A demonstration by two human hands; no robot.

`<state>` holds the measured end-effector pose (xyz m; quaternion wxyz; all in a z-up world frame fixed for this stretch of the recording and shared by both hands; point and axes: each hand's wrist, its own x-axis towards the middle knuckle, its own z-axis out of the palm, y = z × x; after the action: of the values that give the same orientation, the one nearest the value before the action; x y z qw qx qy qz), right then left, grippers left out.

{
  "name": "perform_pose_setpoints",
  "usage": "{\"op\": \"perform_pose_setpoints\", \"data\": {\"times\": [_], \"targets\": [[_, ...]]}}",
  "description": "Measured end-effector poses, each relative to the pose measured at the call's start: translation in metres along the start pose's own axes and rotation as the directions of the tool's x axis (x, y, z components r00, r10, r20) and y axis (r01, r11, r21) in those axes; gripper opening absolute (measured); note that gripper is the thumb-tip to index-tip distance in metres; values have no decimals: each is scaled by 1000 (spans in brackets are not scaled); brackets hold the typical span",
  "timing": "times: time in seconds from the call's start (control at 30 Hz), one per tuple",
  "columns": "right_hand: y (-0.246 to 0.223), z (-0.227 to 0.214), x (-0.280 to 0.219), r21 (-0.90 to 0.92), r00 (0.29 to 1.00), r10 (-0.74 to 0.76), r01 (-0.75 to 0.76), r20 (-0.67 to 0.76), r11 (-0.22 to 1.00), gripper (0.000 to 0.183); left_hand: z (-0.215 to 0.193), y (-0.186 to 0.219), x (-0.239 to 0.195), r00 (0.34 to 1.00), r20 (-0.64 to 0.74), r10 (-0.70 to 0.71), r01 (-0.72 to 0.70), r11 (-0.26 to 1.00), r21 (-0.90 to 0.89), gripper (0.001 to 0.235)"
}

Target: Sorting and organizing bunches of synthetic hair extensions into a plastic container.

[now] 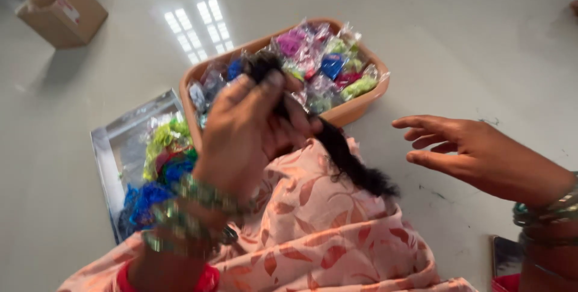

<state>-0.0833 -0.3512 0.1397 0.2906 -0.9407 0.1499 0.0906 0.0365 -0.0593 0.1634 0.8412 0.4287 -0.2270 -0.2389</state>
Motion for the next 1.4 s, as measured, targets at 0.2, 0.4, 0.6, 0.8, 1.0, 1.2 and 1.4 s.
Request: {"op": "perform_pose_setpoints", "data": {"times": [0.2, 0.4, 0.6, 0.8, 1.0, 1.2, 1.4], "targets": [[8, -13, -5, -7, 1000, 21, -21, -19, 1000, 57, 8, 53, 46, 997, 17, -76, 70, 972, 224, 26], [17, -11, 10, -43, 990, 138, -139, -16, 989, 56, 12, 112, 72, 996, 24, -85, 68, 908, 412, 23], [11, 2, 39, -47, 977, 198, -195, 76, 980, 56, -9, 155, 67, 997, -82, 12, 47, 732, 680, 22], [-1, 23, 75, -132, 986, 132, -118, 99, 984, 59, -52, 193, 37, 982, -188, -20, 142, 737, 660, 25], [-36, 47, 99, -155, 990, -20, 42, 138, 987, 63, -84, 216, -9, 925, -379, 36, 276, 622, 733, 21], [-135, 65, 78, -299, 947, -113, 207, 302, 932, 61, -138, 208, -43, 922, -387, 3, 282, 679, 678, 19], [-228, 88, 61, -244, 846, -213, 367, 489, 898, 68, -159, 184, -68, 909, -400, -120, 289, 871, 396, 20]]}}
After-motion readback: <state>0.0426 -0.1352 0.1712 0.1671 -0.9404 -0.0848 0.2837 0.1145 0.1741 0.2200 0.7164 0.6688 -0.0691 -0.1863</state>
